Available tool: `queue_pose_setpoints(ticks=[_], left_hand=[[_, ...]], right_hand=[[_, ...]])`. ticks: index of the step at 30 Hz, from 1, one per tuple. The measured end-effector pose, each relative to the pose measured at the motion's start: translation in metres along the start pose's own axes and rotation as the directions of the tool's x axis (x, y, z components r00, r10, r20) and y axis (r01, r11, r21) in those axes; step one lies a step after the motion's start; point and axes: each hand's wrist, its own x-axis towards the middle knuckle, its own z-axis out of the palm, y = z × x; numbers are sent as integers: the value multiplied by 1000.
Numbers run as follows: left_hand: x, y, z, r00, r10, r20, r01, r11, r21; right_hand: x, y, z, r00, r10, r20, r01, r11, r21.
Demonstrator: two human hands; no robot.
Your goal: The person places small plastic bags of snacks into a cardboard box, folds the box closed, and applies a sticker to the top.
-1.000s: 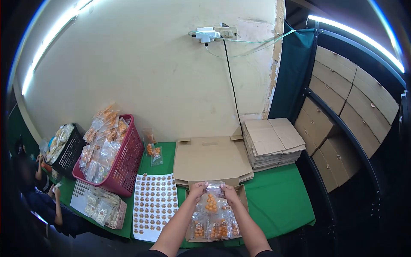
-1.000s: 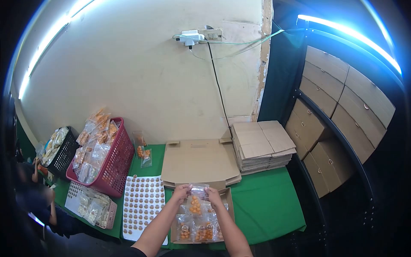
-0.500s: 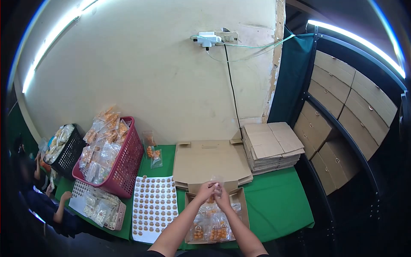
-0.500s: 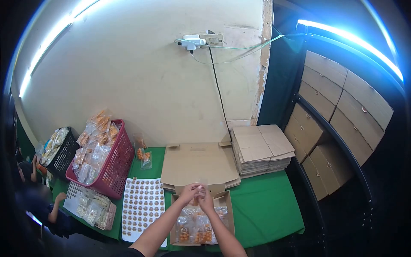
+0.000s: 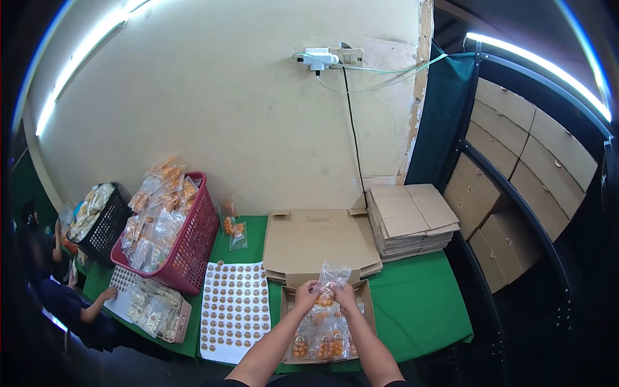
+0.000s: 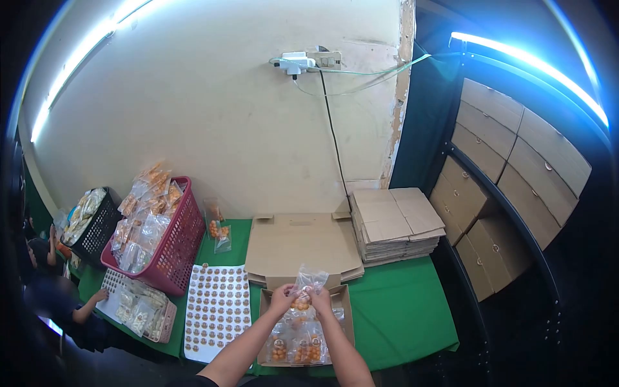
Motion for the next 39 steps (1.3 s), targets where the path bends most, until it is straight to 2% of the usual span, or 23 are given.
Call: queue_pose_setpoints(ticks=[3, 5, 7, 9, 11, 13, 15, 17, 21, 23, 24, 28, 31, 32, 34, 35, 36, 37, 39], left_hand=[[-11, 15, 1, 997, 14, -69, -9, 997, 73], [-15, 19, 0, 996, 21, -91, -12, 996, 92], [-15, 11, -2, 992, 109, -69, -99, 987, 126], [-16, 12, -6, 993, 96, -70, -89, 991, 97], [-17, 17, -8, 997, 57, -48, -52, 994, 100], [-15, 9, -9, 999, 33, -19, -31, 998, 62], [-13, 3, -8, 1000, 24, -12, -25, 996, -89], [-16, 0, -9, 999, 37, 3, -37, 997, -62], [-34, 19, -22, 999, 43, -16, -42, 998, 52], [-40, 7, -26, 1000, 21, 3, -21, 1000, 4], [-44, 5, -29, 999, 34, 9, -34, 999, 2], [-53, 8, -32, 999, 27, 37, -27, 999, -20], [-57, -8, -32, 1000, 26, 16, -24, 996, -86], [-62, -14, -35, 1000, 24, 12, -23, 996, -87], [-68, -20, -48, 995, 10, -101, -12, 1000, -20], [-71, -21, -57, 994, 14, -107, -16, 1000, -17], [-77, -18, -68, 986, 13, -169, 1, 996, 84], [-83, -17, -76, 973, 15, -230, 28, 983, 184], [-96, -29, -83, 974, 13, -228, 49, 964, 263]], right_hand=[[-1, -1, 4, 996, 89, -30, -88, 995, 39], [-3, 4, 7, 981, -188, -54, 172, 960, -222], [-2, 4, 8, 986, -147, -77, 124, 959, -256], [-6, -5, 13, 998, 13, -58, -20, 992, -123], [-4, -2, 12, 999, 10, -44, -15, 994, -110], [-6, -6, 10, 997, 76, 10, -76, 996, -51], [-14, -15, 7, 998, 47, 35, -43, 994, -100], [-18, -17, 7, 998, 25, 61, -16, 989, -145], [-27, -11, 15, 995, 98, -6, -98, 985, -144], [-31, -2, 13, 984, 163, 68, -155, 982, -109], [-36, -4, 13, 977, 210, 30, -205, 971, -124], [-41, 2, 11, 984, 179, 25, -177, 982, -69], [-35, 10, 1, 983, 153, 100, -145, 986, -85], [-33, 14, -4, 975, 199, 104, -195, 980, -44], [-32, 12, -12, 964, 240, 117, -241, 971, -5], [-33, 9, -16, 980, 173, 93, -167, 983, -71], [-33, 5, -19, 992, 104, 73, -93, 986, -137], [-33, 5, -23, 992, 104, 77, -93, 987, -134], [-31, 5, -33, 992, 115, 56, -105, 982, -157]])
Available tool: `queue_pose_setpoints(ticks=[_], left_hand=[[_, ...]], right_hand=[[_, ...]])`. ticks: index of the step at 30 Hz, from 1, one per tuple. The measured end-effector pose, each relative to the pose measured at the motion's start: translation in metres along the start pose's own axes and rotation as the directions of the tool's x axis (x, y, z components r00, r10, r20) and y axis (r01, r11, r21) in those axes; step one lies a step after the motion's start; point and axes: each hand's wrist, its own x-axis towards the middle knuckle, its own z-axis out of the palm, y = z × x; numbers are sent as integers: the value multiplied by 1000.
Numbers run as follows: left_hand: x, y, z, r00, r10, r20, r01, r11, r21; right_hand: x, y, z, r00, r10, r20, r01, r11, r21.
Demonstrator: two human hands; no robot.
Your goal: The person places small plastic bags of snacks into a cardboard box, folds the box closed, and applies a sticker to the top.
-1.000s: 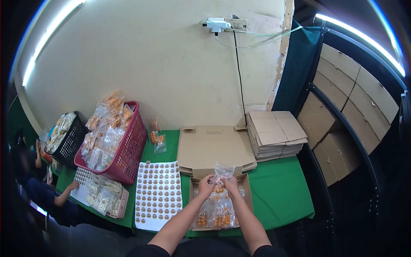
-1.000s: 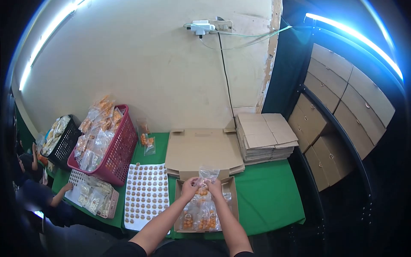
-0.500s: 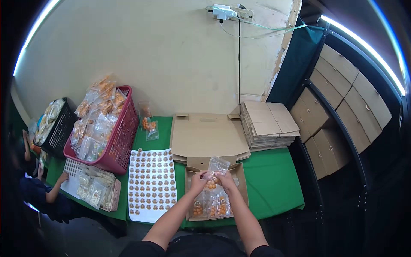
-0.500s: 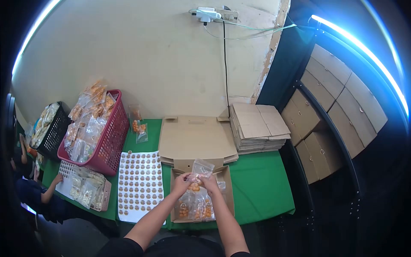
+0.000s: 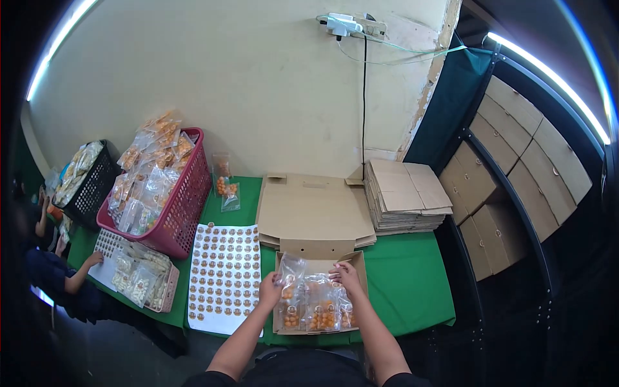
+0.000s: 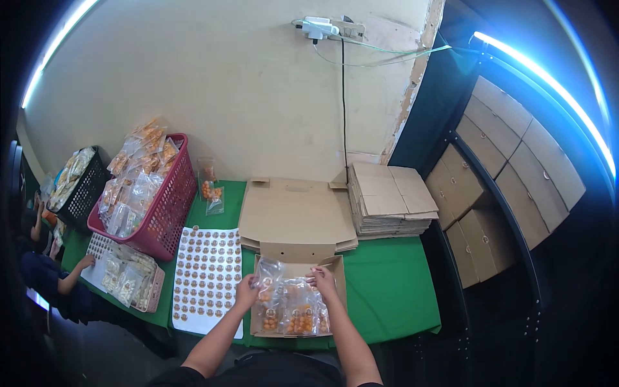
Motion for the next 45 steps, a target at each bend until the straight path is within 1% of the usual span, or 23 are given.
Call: queue_pose_setpoints(ticks=[1, 5, 8, 10, 11, 13, 14, 16, 19, 21, 22, 26, 27, 28, 30, 32, 34, 35, 37, 39, 41, 43, 45], left_hand=[[-4, -4, 1, 1000, 0, 4, -1, 997, 80], [-19, -3, 14, 999, -45, -13, 46, 991, 122], [-21, 11, 20, 992, -123, -20, 124, 979, 163], [-26, 17, 24, 985, -166, 43, 152, 963, 224], [-26, 1, 28, 984, -174, 34, 161, 959, 234], [-23, -44, 37, 974, -187, 126, 158, 965, 210], [-26, -45, 38, 973, -197, 117, 169, 961, 218], [-35, -44, 39, 939, -302, 163, 321, 941, -106], [-50, -40, 38, 925, -337, 174, 365, 916, -167], [-54, -50, 42, 926, -342, 159, 361, 926, -110], [-58, -55, 41, 931, -332, 153, 343, 938, -56], [-63, -58, 46, 917, -351, 189, 368, 928, -63], [-61, -57, 47, 884, -408, 227, 430, 902, -53], [-60, -56, 48, 887, -399, 231, 422, 905, -54], [-56, -48, 49, 896, -366, 252, 367, 929, 43], [-52, -35, 45, 891, -324, 319, 324, 945, 56], [-51, -25, 48, 848, -400, 347, 391, 915, 98], [-48, -35, 49, 819, -418, 393, 418, 904, 90], [-45, -48, 53, 815, -405, 415, 409, 909, 83], [-48, -54, 56, 807, -398, 435, 408, 910, 75], [-46, -51, 56, 840, -378, 390, 362, 925, 116], [-47, -66, 62, 838, -366, 404, 352, 929, 112], [-45, -69, 64, 840, -348, 417, 332, 936, 114]], right_hand=[[4, 5, -7, 1000, 0, 10, 0, 1000, 0], [19, 17, -27, 995, 41, 92, -33, 996, -87], [31, 15, -35, 985, 55, 166, -31, 989, -145], [37, 18, -41, 973, 65, 219, -26, 984, -175], [40, 19, -43, 969, 52, 242, -7, 983, -185], [48, 18, -45, 960, 42, 277, 11, 982, -187], [49, 19, -46, 952, 52, 303, 4, 983, -183], [51, 20, -46, 937, 78, 339, -19, 984, -176], [54, 23, -41, 910, 113, 398, -37, 980, -194], [52, 24, -35, 897, 101, 430, -32, 986, -166], [49, 23, -32, 892, 112, 437, -42, 985, -167], [43, 26, -18, 898, 121, 423, -35, 978, -206], [42, 28, -15, 903, 121, 412, -29, 975, -223], [41, 29, -13, 909, 120, 399, -22, 970, -240], [40, 34, -9, 920, 68, 386, 31, 969, -245], [41, 42, -5, 930, 21, 366, 78, 964, -254], [41, 47, -4, 928, -74, 365, 207, 917, -341], [40, 50, -5, 933, -76, 351, 205, 915, -347], [25, 35, -2, 929, -168, 329, 324, 798, -508], [10, 22, 0, 944, -147, 296, 293, 785, -546], [3, 21, 1, 953, -136, 269, 273, 767, -581], [-5, 33, -2, 899, -302, 317, 435, 536, -724], [-12, 43, -3, 892, -288, 349, 452, 516, -728]])
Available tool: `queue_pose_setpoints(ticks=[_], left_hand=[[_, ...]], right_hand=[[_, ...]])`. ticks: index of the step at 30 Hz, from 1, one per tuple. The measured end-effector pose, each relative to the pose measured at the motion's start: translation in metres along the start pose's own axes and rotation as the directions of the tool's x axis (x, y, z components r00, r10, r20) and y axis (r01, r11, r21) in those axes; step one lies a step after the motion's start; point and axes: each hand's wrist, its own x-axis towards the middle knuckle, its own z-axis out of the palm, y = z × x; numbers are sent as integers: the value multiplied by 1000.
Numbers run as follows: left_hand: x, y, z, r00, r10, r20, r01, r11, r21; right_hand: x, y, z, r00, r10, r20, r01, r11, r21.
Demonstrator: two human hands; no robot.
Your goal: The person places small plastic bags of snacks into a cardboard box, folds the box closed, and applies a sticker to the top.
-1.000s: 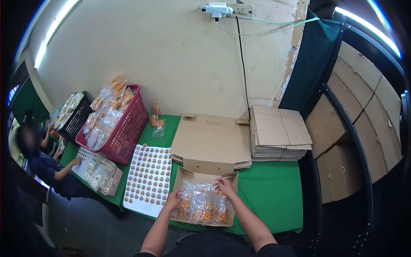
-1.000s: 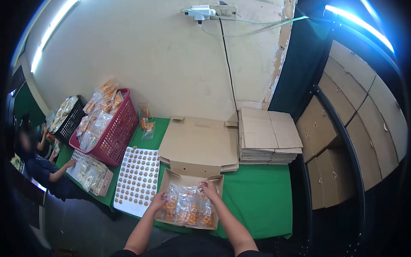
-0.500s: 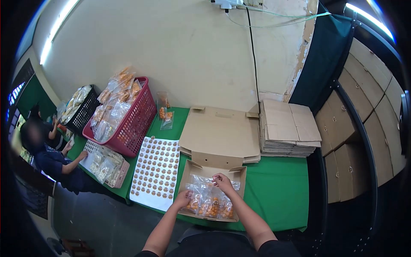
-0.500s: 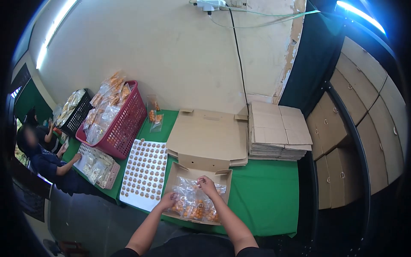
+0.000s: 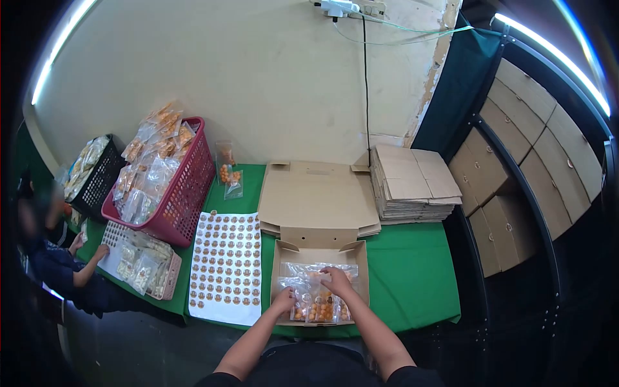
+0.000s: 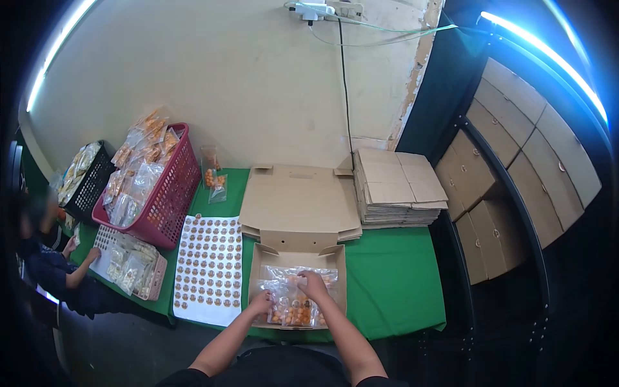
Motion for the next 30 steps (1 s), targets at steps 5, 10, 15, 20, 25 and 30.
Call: queue_pose_setpoints(ticks=[5, 10, 15, 20, 25, 30], left_hand=[[13, -15, 3, 984, -34, 175, 48, 996, -76], [1, -6, 15, 991, -81, 110, 100, 980, -173], [19, -34, 30, 993, 110, 46, -107, 991, -75], [4, -13, 26, 998, 34, 52, -35, 999, 19], [-12, -3, 16, 998, 50, -27, -52, 994, -97], [-39, 37, 0, 1000, 19, -3, -19, 1000, -17]], right_hand=[[-8, 6, 4, 997, 2, 72, 2, 999, -53], [-12, -16, 3, 994, 85, 74, -82, 995, -49], [-11, -3, 6, 988, 40, 150, -34, 998, -47], [-8, -6, 1, 975, -4, 223, 9, 1000, -21], [-11, -13, -3, 991, 4, 135, 0, 1000, -23], [-21, -18, -7, 996, 5, 85, -2, 1000, -31]])
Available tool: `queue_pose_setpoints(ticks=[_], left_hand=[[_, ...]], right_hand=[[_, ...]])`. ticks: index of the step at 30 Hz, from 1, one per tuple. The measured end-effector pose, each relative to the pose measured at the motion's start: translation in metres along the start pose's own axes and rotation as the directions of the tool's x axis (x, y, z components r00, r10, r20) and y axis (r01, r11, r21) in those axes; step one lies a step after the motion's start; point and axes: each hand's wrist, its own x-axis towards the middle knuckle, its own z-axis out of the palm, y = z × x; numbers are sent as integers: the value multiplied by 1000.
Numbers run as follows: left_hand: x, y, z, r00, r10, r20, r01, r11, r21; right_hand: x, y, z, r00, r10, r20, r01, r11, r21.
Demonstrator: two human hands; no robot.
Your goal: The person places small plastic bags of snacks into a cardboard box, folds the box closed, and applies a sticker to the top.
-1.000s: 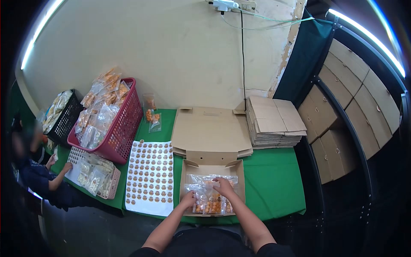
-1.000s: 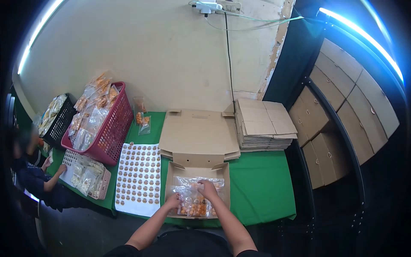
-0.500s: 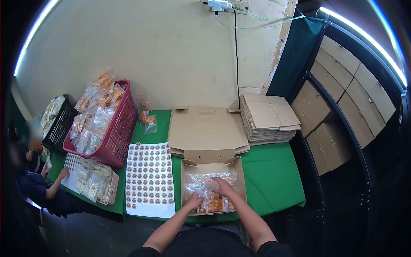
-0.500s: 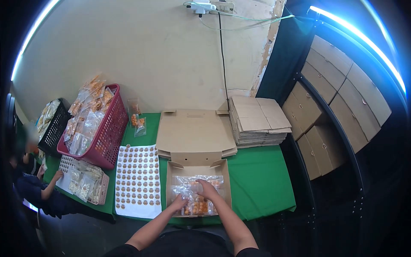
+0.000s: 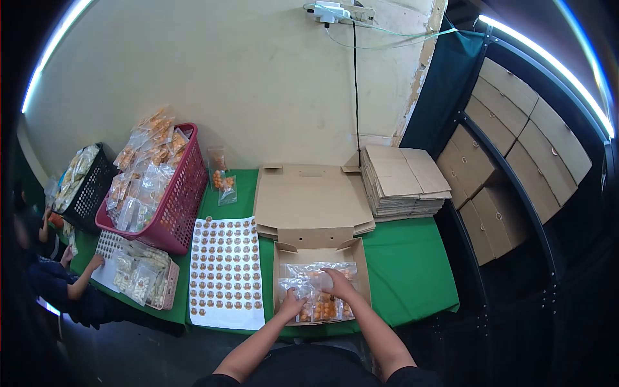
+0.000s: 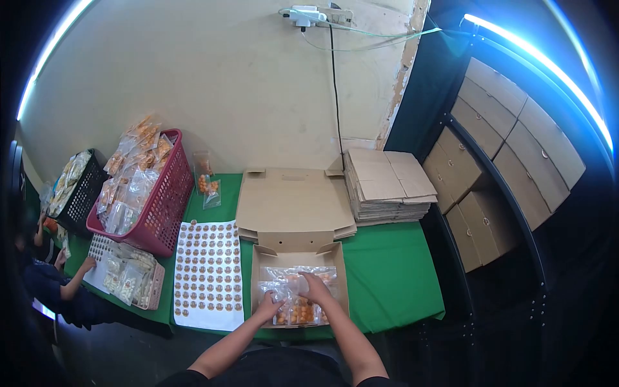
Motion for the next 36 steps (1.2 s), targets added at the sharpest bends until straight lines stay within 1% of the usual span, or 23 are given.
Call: queue_pose_setpoints(ticks=[2, 3, 5, 9, 11, 15, 17, 18, 20, 21, 23, 24, 25, 27, 28, 29, 30, 31, 33, 34, 36], left_hand=[[9, -13, 7, 1000, 26, -13, -25, 998, 63], [7, -12, 8, 999, 28, -17, -27, 998, 60], [4, -10, 10, 993, 79, -83, -74, 995, 63], [11, -18, 12, 986, 114, -125, -98, 986, 131], [11, -17, 13, 987, 107, -122, -96, 991, 92], [13, -21, 16, 979, 120, -163, -106, 990, 92], [9, -17, 17, 988, 72, -136, -54, 990, 131], [7, -13, 17, 987, 67, -143, -49, 990, 130], [2, -8, 15, 994, 18, -106, -15, 999, 34], [3, -12, 17, 993, 14, -116, -10, 999, 33], [9, -23, 19, 963, 145, -227, -116, 984, 139], [8, -19, 15, 958, 147, -245, -114, 983, 142], [4, -8, 11, 950, 165, -265, -120, 977, 177], [2, 13, -2, 932, 177, -315, -114, 971, 210], [4, 24, -10, 934, 242, -264, -185, 957, 224], [6, 35, -19, 929, 304, -211, -254, 938, 235], [9, 46, -26, 921, 325, -213, -292, 941, 172], [15, 58, -35, 918, 318, -237, -283, 944, 171], [19, 77, -51, 893, 367, -260, -350, 930, 109], [19, 86, -58, 894, 354, -273, -337, 935, 111], [26, 115, -79, 873, 413, -259, -440, 896, -54]], right_hand=[[-4, 9, 12, 1000, -25, 10, 26, 996, -87], [-6, 7, 14, 1000, -30, 11, 31, 995, -90], [-7, 4, 14, 999, 24, -25, -27, 995, -95], [-2, 13, 10, 1000, -23, -21, 22, 999, -49], [0, 15, 4, 999, -31, 25, 31, 999, -29], [5, 20, -4, 996, -34, 86, 35, 999, -7], [7, 23, -5, 982, -55, 181, 69, 995, -69], [9, 25, -5, 981, -61, 186, 74, 995, -65], [13, 30, -6, 979, -59, 195, 69, 997, -44], [17, 33, -9, 977, -68, 201, 77, 996, -40], [28, 42, -20, 982, 4, 188, -28, 992, 126], [33, 37, -34, 980, 62, 188, -99, 976, 195], [41, 40, -44, 980, 38, 193, -77, 977, 198], [60, 43, -64, 986, 124, 109, -155, 919, 362], [69, 38, -74, 988, 99, 121, -137, 921, 364], [78, 34, -82, 995, 95, 4, -86, 882, 464], [84, 28, -91, 988, 109, -109, -30, 832, 554], [93, 18, -102, 992, 89, -95, -21, 831, 556], [101, -2, -114, 955, 80, -286, 129, 757, 640], [100, -13, -115, 959, 74, -272, 126, 752, 648], [111, -35, -122, 917, 123, -379, 204, 672, 712]])
